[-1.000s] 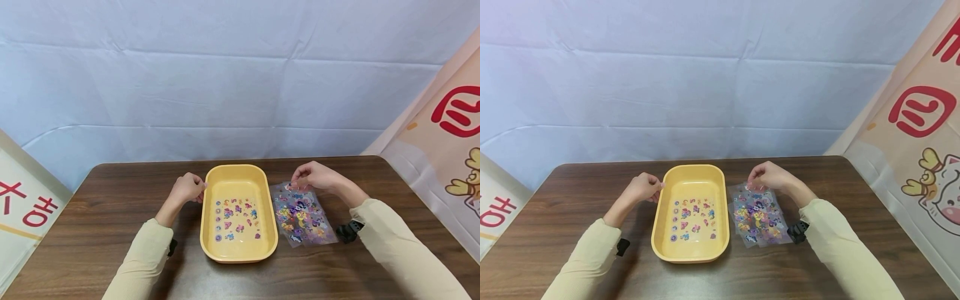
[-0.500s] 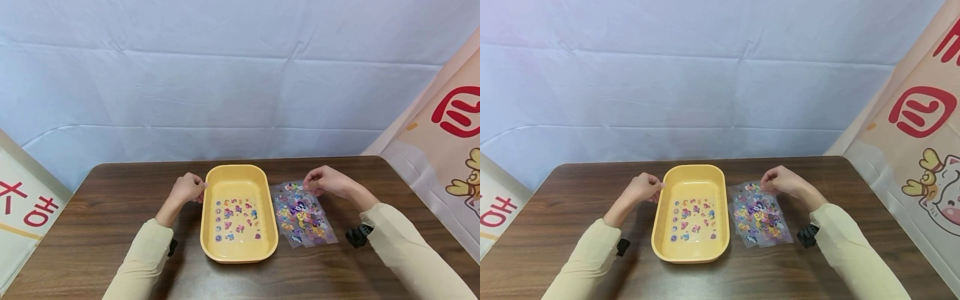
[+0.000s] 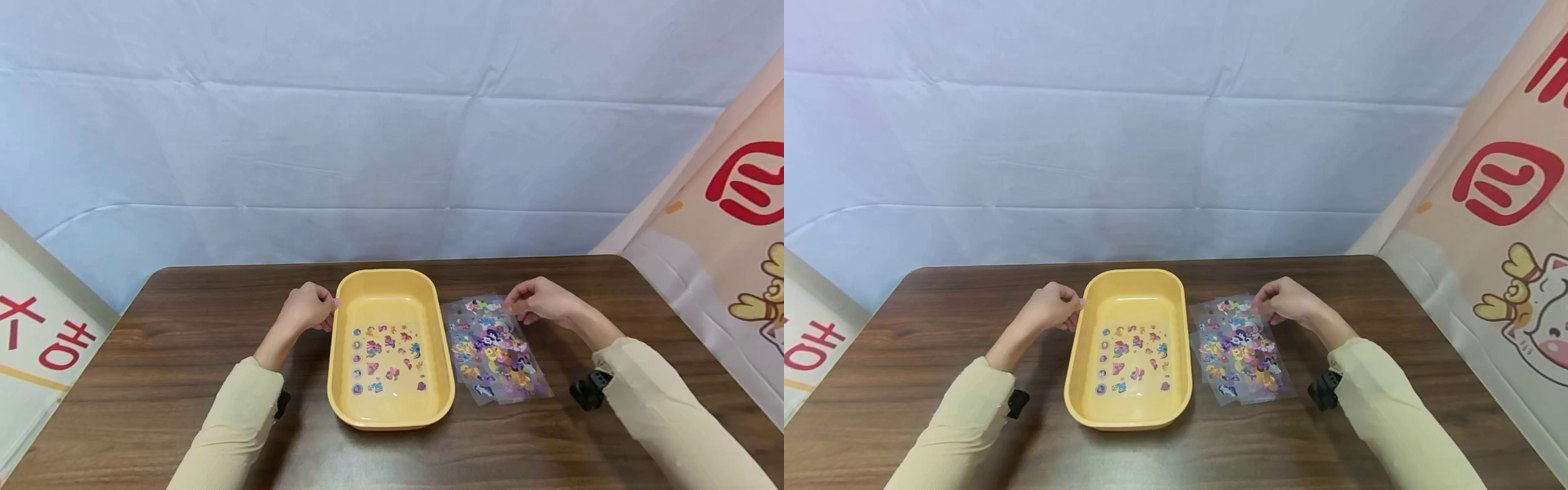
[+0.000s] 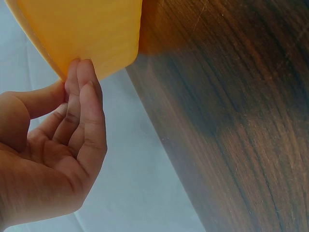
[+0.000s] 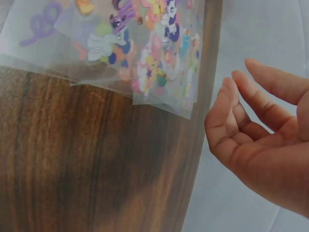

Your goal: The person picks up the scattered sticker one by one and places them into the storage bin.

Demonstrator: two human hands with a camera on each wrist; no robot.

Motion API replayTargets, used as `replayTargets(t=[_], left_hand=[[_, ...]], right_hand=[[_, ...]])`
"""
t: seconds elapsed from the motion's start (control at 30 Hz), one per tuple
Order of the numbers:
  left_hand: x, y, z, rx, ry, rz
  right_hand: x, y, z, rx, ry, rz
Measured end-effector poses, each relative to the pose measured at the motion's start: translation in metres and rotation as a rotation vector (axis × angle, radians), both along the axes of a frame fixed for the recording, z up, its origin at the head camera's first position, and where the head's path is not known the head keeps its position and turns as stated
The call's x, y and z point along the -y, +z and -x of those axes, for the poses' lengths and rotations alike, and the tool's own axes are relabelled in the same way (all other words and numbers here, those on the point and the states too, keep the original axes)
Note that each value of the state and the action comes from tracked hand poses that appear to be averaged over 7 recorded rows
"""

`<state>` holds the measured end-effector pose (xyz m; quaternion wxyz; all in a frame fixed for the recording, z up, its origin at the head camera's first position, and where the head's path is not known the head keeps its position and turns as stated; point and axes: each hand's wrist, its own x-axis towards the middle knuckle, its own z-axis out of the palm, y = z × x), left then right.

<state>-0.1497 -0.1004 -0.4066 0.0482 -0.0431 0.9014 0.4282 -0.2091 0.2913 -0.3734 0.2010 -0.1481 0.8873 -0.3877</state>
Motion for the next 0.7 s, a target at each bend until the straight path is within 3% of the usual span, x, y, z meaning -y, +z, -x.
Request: replayTargets(t=[0.7], left_hand=[[0.000,-0.003,0.003,-0.004,-0.002,0.001]], right_hand=[[-0.006,-0.018,0.005,-0.050,-0.064,-0.101]])
